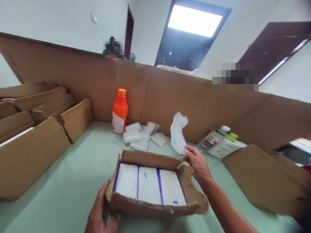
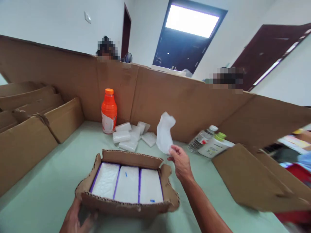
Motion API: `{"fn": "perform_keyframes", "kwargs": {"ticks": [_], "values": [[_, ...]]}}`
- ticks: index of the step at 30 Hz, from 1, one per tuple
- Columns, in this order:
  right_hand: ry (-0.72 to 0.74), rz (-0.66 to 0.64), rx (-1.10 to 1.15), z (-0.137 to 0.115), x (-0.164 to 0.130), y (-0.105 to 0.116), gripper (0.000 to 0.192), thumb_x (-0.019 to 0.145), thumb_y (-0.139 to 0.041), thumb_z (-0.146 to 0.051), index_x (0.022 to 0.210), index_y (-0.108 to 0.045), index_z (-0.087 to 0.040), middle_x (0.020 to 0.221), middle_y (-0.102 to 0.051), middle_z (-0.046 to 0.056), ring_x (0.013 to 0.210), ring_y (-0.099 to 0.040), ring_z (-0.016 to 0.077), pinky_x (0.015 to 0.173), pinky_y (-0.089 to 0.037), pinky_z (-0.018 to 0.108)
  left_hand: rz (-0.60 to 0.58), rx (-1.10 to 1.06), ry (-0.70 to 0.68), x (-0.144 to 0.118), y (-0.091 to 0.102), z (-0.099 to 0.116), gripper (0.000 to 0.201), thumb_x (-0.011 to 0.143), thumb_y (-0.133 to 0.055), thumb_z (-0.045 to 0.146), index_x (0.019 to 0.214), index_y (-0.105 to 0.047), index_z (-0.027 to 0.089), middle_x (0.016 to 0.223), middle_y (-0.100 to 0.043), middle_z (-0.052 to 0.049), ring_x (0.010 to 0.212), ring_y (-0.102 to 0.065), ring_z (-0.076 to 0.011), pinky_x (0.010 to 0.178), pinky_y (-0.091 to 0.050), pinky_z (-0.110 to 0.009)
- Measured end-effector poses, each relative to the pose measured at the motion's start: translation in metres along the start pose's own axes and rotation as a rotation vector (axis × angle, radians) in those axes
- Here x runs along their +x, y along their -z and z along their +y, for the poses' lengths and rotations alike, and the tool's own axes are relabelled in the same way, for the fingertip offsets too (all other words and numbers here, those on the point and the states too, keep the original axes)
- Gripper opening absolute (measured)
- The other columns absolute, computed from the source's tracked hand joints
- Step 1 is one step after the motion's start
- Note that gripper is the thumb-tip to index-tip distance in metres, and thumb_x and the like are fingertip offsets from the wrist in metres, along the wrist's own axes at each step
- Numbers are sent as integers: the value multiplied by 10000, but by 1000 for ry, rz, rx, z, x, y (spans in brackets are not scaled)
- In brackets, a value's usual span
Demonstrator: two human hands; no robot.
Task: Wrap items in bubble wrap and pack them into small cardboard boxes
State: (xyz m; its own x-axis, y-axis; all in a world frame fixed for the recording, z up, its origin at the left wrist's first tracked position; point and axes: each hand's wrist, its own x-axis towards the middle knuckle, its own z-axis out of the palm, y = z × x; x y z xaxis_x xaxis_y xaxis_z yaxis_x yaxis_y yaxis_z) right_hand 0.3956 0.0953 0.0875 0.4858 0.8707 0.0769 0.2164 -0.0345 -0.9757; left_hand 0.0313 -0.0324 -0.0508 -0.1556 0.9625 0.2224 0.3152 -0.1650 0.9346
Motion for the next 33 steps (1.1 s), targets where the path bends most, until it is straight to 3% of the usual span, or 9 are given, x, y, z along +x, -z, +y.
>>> {"fn": "perform_keyframes", "kwargs": {"ticks": [5, 8, 11, 14, 18, 23, 27, 30, 33], "values": [[-225, -107, -164, 49, -115, 72, 496, 609, -729, -465, 993, -696, -153, 772, -690, 41, 576, -612, 182, 515, -490, 300, -78, 22, 23, 7, 17, 11, 648, 803, -666, 527, 1328, -523, 175, 1213, -668, -142, 1119, -654, -343, 917, -566, -452], [-105, 15, -537, 53, -173, 109, 524, 699, -674, -490, 1139, -695, -208, 942, -722, 56, 610, -618, 176, 631, -528, 351, -114, 33, 42, 12, 25, 16, 590, 782, -681, 536, 1244, -544, 195, 1143, -670, -111, 1044, -662, -317, 842, -576, -420], [64, 64, -744, 38, -206, 127, 402, 835, -584, -501, 1112, -706, -236, 1046, -717, 74, 689, -635, 187, 679, -532, 356, -131, -18, 55, 15, 26, 24, 603, 751, -708, 528, 1225, -534, 199, 1133, -655, -109, 1040, -653, -312, 843, -570, -417], [152, -111, -654, 19, -216, 112, 398, 894, -561, -466, 1206, -666, -242, 1142, -702, 89, 840, -667, 215, 637, -537, 317, -132, -84, 90, 15, 25, 34, 599, 721, -738, 504, 1197, -536, 202, 1121, -658, -103, 1038, -651, -300, 863, -560, -409], [195, -318, -450, 8, -209, 58, 575, 885, -578, -383, 1432, -492, -228, 1307, -646, 116, 1022, -655, 240, 689, -567, 319, -148, -223, 166, 12, 21, 44, 611, 719, -754, 464, 1226, -517, 218, 1198, -647, -90, 1078, -655, -267, 891, -556, -357], [263, -407, -341, 17, -197, 12, 514, 867, -570, -281, 1371, -526, -191, 1193, -692, 109, 830, -663, 203, 782, -577, 378, -125, -266, 244, 21, 14, 52, 673, 685, -772, 480, 1228, -489, 200, 1173, -638, -87, 1072, -657, -243, 943, -537, -358], [391, -427, -375, 32, -196, 31, 544, 889, -536, -234, 1430, -488, -214, 1364, -626, 124, 1152, -641, 253, 904, -573, 409, -113, -254, 191, 32, 8, 50, 643, 706, -758, 471, 1227, -493, 203, 1156, -622, -77, 1074, -641, -231, 969, -525, -383], [533, -369, -697, 48, -198, 65, 603, 857, -485, -108, 1446, -501, -235, 1459, -565, 109, 1334, -532, 267, 1058, -485, 485, -117, -248, 229, 25, 11, 40, 751, 698, -766, 467, 1328, -449, 211, 1225, -601, -106, 1098, -635, -248, 998, -514, -431], [575, -343, -1048, 63, -193, 89, 724, 739, -484, 10, 1429, -538, -204, 1471, -557, 123, 1376, -489, 303, 1045, -472, 496, -57, -236, 288, 4, 18, 33, 942, 688, -775, 501, 1470, -337, 214, 1379, -528, -168, 1223, -582, -307, 1077, -454, -521]]}}
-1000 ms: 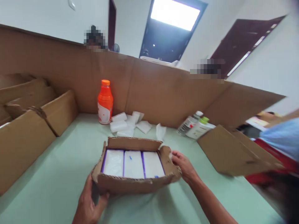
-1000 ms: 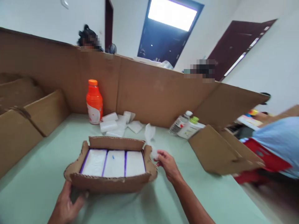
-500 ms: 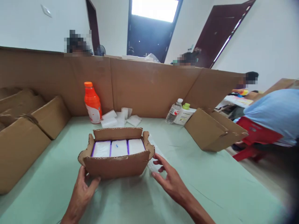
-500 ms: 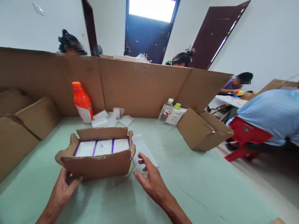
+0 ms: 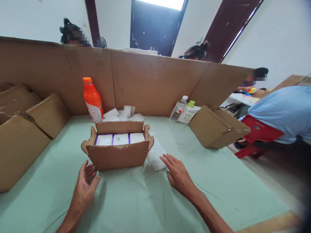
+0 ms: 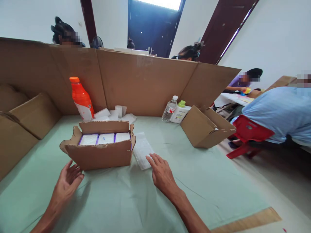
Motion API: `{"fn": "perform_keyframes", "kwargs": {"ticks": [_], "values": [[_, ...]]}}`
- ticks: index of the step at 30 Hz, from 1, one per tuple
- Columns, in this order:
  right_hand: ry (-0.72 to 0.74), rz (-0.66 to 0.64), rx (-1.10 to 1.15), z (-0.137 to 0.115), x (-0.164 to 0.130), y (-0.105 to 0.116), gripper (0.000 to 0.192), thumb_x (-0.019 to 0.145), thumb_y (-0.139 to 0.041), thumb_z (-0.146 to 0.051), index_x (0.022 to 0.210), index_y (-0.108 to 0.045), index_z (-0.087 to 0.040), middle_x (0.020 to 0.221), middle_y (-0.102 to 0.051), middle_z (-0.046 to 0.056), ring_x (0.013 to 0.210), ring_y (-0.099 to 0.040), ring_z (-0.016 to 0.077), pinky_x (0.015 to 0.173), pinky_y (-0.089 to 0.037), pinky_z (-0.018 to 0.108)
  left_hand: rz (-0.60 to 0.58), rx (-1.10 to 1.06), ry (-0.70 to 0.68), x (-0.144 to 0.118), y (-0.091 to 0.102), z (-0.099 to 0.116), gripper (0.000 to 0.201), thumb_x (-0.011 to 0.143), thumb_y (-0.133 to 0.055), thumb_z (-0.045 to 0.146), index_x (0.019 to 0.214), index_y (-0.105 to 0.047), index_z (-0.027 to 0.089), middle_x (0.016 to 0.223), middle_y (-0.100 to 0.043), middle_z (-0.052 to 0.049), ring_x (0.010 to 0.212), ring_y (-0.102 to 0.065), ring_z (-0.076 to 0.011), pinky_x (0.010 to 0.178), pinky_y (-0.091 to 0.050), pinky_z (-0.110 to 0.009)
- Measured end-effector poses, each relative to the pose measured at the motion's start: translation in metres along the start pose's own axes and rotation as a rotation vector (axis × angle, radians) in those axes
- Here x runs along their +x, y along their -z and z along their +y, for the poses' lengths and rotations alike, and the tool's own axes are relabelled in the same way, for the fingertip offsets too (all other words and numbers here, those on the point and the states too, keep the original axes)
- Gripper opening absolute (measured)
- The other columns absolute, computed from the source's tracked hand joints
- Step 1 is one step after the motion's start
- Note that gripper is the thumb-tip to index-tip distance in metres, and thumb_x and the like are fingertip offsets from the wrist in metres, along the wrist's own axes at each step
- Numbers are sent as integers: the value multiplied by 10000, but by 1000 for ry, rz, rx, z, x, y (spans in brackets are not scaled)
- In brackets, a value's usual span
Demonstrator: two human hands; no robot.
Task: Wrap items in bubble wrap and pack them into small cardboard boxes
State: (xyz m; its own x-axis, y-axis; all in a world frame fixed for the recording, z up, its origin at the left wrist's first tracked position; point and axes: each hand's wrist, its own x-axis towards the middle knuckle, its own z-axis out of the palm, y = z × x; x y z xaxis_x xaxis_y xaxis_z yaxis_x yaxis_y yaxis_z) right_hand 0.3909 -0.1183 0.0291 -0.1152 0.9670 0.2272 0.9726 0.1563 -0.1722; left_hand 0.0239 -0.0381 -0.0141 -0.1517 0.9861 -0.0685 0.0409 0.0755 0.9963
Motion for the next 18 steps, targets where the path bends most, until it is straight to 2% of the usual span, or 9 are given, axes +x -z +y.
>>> {"fn": "perform_keyframes", "kwargs": {"ticks": [2, 4, 6, 8, 11, 14, 16, 18], "values": [[-4, -59, -110, 9, 4, -5, 656, 734, -505, 30, 1343, -617, -186, 1443, -585, 131, 1376, -489, 324, 1017, -479, 482, 28, 14, -9, -19, 3, -4, 945, 736, -747, 519, 1513, -298, 225, 1437, -497, -181, 1275, -551, -329, 1102, -425, -559], [1, -71, -123, 11, 13, -9, 483, 795, -518, 13, 1204, -696, -173, 1354, -655, 129, 1343, -523, 328, 1013, -471, 475, 48, 68, -55, -41, 3, -4, 871, 799, -700, 516, 1525, -308, 236, 1457, -501, -172, 1310, -529, -335, 1101, -429, -561], [6, -38, -87, 5, 18, -6, 367, 847, -508, -8, 1098, -726, -163, 1211, -726, 121, 1261, -587, 319, 1000, -466, 470, 67, 179, -111, -60, 3, -1, 760, 852, -649, 495, 1512, -362, 251, 1455, -526, -152, 1337, -510, -341, 1044, -492, -527], [27, -17, -33, -6, 14, 5, 326, 872, -492, -28, 1050, -727, -166, 1056, -759, 105, 1097, -659, 299, 945, -478, 459, 39, 317, -188, -78, 3, 3, 612, 888, -605, 442, 1455, -466, 261, 1425, -568, -128, 1321, -530, -336, 963, -554, -475], [105, -81, 115, -28, -12, 31, 284, 908, -495, -99, 1047, -720, -203, 945, -753, 68, 889, -681, 243, 869, -503, 411, -159, 452, -438, -98, 0, 11, 435, 896, -581, 308, 1327, -604, 250, 1330, -643, -111, 1238, -610, -301, 978, -561, -439], [165, -230, 296, -50, -40, 52, 258, 925, -527, -157, 1081, -716, -235, 979, -749, 48, 921, -683, 222, 873, -529, 370, -423, 475, -655, -113, -13, 19, 577, 857, -585, 179, 1425, -512, 250, 1372, -621, -121, 1285, -584, -289, 1069, -505, -457], [162, -319, 386, -61, -52, 53, 265, 938, -540, -177, 1134, -707, -243, 1036, -746, 44, 994, -682, 221, 904, -540, 367, -566, 456, -669, -121, -26, 22, 724, 832, -586, 145, 1518, -380, 257, 1431, -577, -128, 1324, -548, -287, 1087, -485, -471], [133, -367, 458, -67, -58, 46, 280, 952, -559, -211, 1197, -686, -254, 1099, -741, 40, 1048, -680, 219, 936, -544, 370, -677, 432, -594, -126, -41, 22, 757, 832, -578, 156, 1544, -332, 243, 1375, -613, -132, 1257, -588, -273, 1061, -495, -462]]}}
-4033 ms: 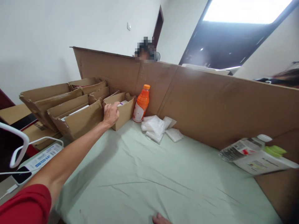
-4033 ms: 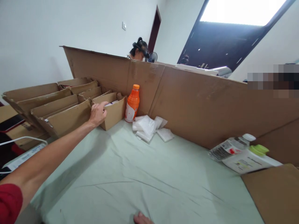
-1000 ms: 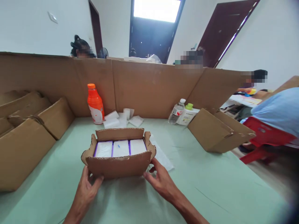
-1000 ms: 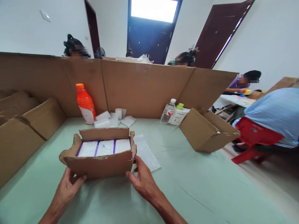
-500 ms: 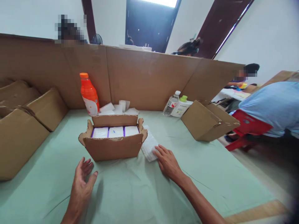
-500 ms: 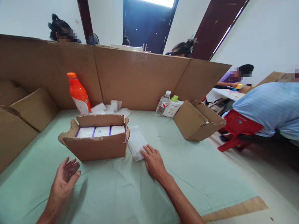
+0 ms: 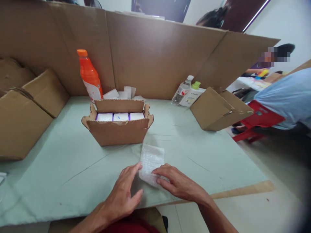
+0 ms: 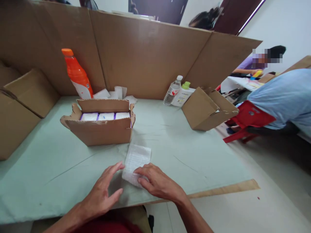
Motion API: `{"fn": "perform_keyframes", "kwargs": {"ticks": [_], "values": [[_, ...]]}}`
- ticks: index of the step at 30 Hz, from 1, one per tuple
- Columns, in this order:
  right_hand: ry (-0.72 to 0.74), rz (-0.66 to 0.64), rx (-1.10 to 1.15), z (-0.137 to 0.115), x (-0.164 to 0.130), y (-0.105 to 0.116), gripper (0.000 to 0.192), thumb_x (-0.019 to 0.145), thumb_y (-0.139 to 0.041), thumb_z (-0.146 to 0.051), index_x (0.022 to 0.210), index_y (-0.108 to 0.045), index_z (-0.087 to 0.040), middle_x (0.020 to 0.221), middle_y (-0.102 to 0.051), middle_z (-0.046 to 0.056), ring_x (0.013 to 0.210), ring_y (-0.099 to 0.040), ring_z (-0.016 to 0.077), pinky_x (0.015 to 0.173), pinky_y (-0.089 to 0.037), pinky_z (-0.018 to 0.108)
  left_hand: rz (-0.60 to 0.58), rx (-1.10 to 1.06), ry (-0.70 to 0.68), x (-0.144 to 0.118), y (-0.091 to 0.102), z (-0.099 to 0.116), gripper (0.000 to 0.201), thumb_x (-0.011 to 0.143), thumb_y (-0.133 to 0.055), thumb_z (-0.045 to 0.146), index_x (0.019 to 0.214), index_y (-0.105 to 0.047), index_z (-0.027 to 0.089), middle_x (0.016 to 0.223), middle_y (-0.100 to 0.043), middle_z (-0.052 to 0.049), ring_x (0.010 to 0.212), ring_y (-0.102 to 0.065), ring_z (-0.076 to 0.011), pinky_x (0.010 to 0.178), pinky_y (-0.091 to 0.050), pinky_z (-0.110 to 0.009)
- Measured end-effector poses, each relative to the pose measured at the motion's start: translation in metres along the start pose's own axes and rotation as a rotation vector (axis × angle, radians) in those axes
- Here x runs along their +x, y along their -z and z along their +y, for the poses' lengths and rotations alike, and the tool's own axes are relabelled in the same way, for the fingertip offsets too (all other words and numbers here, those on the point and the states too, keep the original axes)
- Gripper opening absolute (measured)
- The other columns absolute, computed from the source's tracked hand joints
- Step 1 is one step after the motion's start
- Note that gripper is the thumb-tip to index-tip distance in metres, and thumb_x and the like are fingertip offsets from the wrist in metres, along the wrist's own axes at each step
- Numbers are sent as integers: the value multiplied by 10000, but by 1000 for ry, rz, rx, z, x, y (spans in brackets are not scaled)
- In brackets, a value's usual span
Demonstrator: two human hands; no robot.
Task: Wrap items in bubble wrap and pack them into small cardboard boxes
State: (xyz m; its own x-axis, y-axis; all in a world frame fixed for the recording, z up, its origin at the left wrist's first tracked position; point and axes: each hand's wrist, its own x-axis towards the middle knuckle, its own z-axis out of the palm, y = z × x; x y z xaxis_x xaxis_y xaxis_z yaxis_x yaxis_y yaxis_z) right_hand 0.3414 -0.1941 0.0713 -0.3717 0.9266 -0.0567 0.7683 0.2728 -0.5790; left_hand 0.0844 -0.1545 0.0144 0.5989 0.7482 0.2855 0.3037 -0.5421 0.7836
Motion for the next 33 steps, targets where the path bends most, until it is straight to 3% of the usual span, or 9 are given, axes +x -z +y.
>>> {"fn": "perform_keyframes", "kwargs": {"ticks": [3, 7, 9, 12, 16, 21, 24, 27, 33], "values": [[-39, 86, 53, 4, 2, -15, 290, 966, -580, -255, 1244, -661, -270, 1145, -738, 38, 1054, -691, 216, 914, -561, 360, -96, -64, 179, 13, -15, 1, 671, 866, -537, 206, 1520, -390, 183, 1087, -713, -106, 984, -674, -237, 907, -546, -392], [-34, 565, -125, -2, -10, -24, 226, 976, -567, -216, 1180, -655, -256, 1073, -741, 72, 999, -690, 241, 867, -546, 398, -122, -47, 350, 30, -20, -2, 624, 887, -481, 230, 1502, -410, 154, 825, -677, -27, 723, -634, -187, 688, -498, -291], [41, 687, -198, -11, -19, -28, 222, 946, -588, -162, 1142, -645, -248, 1031, -737, 77, 994, -678, 247, 866, -526, 409, -125, -13, 368, 36, -19, -3, 625, 884, -469, 227, 1502, -405, 155, 795, -667, -15, 689, -617, -186, 657, -470, -284], [140, 562, -268, -20, -25, -43, 287, 901, -613, -146, 1175, -634, -230, 1149, -725, 96, 1107, -646, 275, 916, -498, 442, -117, 39, 370, 40, -20, -6, 627, 884, -458, 222, 1505, -394, 163, 800, -673, -17, 688, -622, -193, 668, -468, -294], [74, 454, -360, -4, -10, -66, 374, 889, -555, -110, 1252, -616, -181, 1310, -674, 140, 1245, -588, 322, 970, -463, 507, -81, 55, 329, 34, -22, -12, 604, 909, -452, 219, 1507, -379, 184, 852, -688, -25, 721, -656, -185, 684, -505, -292], [89, 398, -188, 7, 2, -64, 365, 906, -485, -58, 1213, -629, -192, 1204, -724, 106, 1183, -624, 282, 958, -472, 481, 104, 196, -51, 12, -12, -5, 587, 883, -581, 202, 1455, -451, 205, 1397, -569, -165, 1291, -539, -303, 1067, -454, -471], [65, 329, 8, -2, -1, -54, 295, 959, -512, -140, 1216, -631, -220, 1100, -739, 70, 1010, -659, 236, 888, -515, 414, 24, 179, -151, 3, -3, 5, 615, 865, -560, 118, 1458, -443, 228, 1281, -653, -124, 1199, -594, -270, 1046, -466, -456], [26, 261, 122, -10, -7, -49, 279, 976, -571, -215, 1244, -622, -270, 1063, -736, 30, 960, -660, 208, 862, -536, 364, -31, 75, -9, 1, 2, 6, 571, 877, -488, 98, 1436, -466, 209, 1033, -724, -76, 938, -671, -212, 902, -539, -379], [53, 571, -168, -16, -13, -53, 320, 945, -587, -184, 1259, -589, -239, 1244, -658, 116, 1119, -609, 270, 908, -494, 425, -51, 107, 308, 12, -3, -11, 544, 880, -493, 210, 1423, -518, 186, 1020, -744, -78, 799, -685, -231, 780, -567, -393]]}}
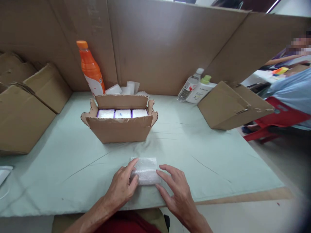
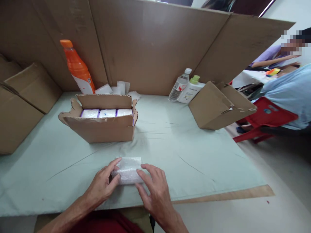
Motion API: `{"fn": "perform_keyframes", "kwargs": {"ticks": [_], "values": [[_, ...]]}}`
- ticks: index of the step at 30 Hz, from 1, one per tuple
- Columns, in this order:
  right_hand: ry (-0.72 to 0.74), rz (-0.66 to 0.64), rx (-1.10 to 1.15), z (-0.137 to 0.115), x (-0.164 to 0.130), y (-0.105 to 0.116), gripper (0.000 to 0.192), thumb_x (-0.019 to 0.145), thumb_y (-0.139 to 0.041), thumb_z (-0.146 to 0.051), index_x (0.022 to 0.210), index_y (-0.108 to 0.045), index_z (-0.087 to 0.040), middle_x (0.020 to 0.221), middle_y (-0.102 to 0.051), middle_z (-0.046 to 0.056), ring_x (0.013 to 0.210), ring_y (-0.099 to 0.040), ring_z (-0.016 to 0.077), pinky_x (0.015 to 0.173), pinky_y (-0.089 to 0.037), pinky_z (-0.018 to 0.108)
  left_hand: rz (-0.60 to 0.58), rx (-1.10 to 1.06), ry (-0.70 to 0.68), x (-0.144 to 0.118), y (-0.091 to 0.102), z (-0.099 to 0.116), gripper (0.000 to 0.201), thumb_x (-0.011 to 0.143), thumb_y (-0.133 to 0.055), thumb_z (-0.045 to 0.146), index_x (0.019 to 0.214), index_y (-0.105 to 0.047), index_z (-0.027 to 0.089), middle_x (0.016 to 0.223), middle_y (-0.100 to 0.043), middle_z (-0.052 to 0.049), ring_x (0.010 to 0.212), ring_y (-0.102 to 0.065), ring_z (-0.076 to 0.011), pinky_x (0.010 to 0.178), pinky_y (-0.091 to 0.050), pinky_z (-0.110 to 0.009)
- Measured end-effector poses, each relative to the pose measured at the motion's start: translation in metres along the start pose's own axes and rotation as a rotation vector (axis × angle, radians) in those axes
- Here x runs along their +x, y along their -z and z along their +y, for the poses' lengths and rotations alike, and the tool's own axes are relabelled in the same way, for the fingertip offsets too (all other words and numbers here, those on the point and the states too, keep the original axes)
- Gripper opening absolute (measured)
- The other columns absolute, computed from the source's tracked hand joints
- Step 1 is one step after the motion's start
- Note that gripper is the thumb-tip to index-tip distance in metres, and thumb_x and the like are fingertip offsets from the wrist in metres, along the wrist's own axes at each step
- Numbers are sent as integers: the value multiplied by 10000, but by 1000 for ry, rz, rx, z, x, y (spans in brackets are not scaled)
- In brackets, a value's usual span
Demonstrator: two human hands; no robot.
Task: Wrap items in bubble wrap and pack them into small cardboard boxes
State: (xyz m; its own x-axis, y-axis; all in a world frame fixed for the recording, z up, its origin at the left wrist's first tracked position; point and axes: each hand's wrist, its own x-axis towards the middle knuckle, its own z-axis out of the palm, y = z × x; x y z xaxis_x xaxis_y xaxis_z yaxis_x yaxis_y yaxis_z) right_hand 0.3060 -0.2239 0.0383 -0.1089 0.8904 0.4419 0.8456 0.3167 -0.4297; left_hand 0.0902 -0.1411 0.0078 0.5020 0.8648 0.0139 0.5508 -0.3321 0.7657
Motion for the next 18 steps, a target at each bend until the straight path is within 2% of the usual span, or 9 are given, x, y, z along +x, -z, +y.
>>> {"fn": "perform_keyframes", "kwargs": {"ticks": [3, 5, 7, 10, 13, 15, 18], "values": [[86, -100, -83, -2, 4, -6, 319, 922, -573, -158, 1231, -612, -225, 1235, -666, 119, 1126, -597, 296, 909, -477, 458, 64, 55, -41, 8, -3, -2, 508, 885, -478, 218, 1386, -550, 173, 1046, -729, -102, 874, -683, -255, 832, -554, -418], [84, -162, -140, -1, 8, -14, 341, 906, -564, -133, 1231, -623, -217, 1252, -666, 123, 1135, -588, 315, 904, -466, 477, 125, 57, -69, 10, -2, -2, 466, 895, -491, 239, 1349, -574, 182, 1099, -703, -115, 925, -665, -256, 865, -542, -420], [44, -162, -160, 4, 12, -23, 328, 905, -553, -114, 1203, -640, -217, 1227, -677, 117, 1105, -593, 307, 876, -468, 460, 174, -21, -27, 8, 3, -1, 455, 902, -533, 302, 1343, -570, 195, 1132, -672, -116, 928, -644, -242, 848, -541, -403], [-12, -80, -99, 13, 16, -31, 270, 934, -527, -116, 1147, -654, -222, 1140, -701, 99, 1024, -617, 267, 826, -477, 410, 170, -324, 178, -1, 11, -2, 566, 890, -591, 415, 1402, -491, 196, 1165, -626, -123, 899, -624, -214, 805, -544, -374], [-21, 14, 2, 15, 16, -35, 235, 963, -519, -137, 1143, -646, -220, 1054, -722, 76, 957, -645, 234, 797, -492, 376, 82, -701, 365, -9, 12, -2, 807, 815, -666, 452, 1494, -329, 175, 1277, -572, -171, 1009, -622, -238, 880, -524, -389], [1, 30, 85, 12, 14, -35, 220, 968, -542, -165, 1152, -644, -229, 1028, -734, 60, 937, -665, 221, 794, -511, 359, 31, -891, 387, -11, 6, -1, 973, 741, -720, 414, 1538, -222, 166, 1303, -561, -179, 1083, -609, -261, 929, -497, -388], [37, -23, 215, 7, 11, -33, 215, 953, -593, -220, 1153, -664, -254, 1018, -748, 48, 913, -695, 211, 784, -547, 335, 7, -989, 360, -9, -5, 1, 993, 715, -697, 312, 1561, -197, 173, 1167, -619, -114, 984, -613, -222, 897, -481, -339]]}}
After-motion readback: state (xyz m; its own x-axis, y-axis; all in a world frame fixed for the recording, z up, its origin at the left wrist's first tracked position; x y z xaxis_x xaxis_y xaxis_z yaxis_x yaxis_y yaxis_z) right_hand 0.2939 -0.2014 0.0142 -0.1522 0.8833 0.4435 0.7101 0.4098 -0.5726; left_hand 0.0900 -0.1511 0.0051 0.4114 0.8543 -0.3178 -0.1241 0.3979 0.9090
